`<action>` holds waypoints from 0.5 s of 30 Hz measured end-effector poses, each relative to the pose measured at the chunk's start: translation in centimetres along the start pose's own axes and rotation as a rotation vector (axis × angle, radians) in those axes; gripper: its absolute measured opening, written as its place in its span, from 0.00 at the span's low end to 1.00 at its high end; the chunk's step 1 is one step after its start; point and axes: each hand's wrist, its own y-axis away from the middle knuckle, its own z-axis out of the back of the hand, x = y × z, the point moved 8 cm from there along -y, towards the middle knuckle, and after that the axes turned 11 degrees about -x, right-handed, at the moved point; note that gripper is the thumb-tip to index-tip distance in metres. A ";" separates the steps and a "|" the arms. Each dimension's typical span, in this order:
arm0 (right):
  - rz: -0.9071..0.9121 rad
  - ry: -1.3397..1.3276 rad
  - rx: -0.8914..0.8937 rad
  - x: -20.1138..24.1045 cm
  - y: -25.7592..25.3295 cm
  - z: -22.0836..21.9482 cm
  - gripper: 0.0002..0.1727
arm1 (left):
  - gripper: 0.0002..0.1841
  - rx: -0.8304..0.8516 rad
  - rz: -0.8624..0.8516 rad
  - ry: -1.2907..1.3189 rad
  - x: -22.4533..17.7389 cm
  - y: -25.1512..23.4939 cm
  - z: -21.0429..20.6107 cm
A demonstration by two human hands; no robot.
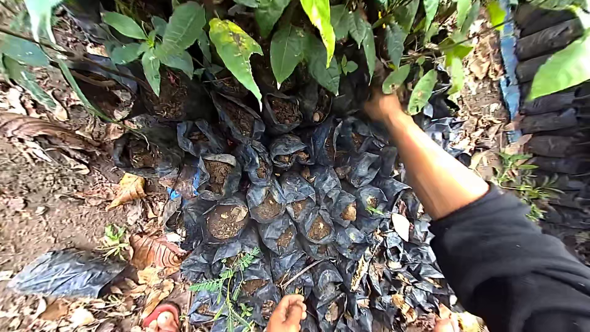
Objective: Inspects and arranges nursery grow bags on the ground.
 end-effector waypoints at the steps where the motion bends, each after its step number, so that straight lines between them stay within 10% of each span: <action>1: 0.020 -0.051 -0.037 0.4 1.2 1.4 0.34 | 0.15 -0.002 0.004 0.006 0.1 0.0 0.1; 4: 0.094 -0.111 0.025 1.5 5.1 2.8 0.32 | 0.14 0.009 0.012 -0.006 0.2 0.2 0.2; 9: 0.168 0.066 0.197 1.9 8.4 -4.1 0.69 | 0.14 -0.005 0.015 0.019 0.6 0.4 0.9; 15: 0.173 0.050 -0.006 2.3 7.1 -5.0 0.45 | 0.13 -0.014 -0.024 0.008 0.7 0.9 1.0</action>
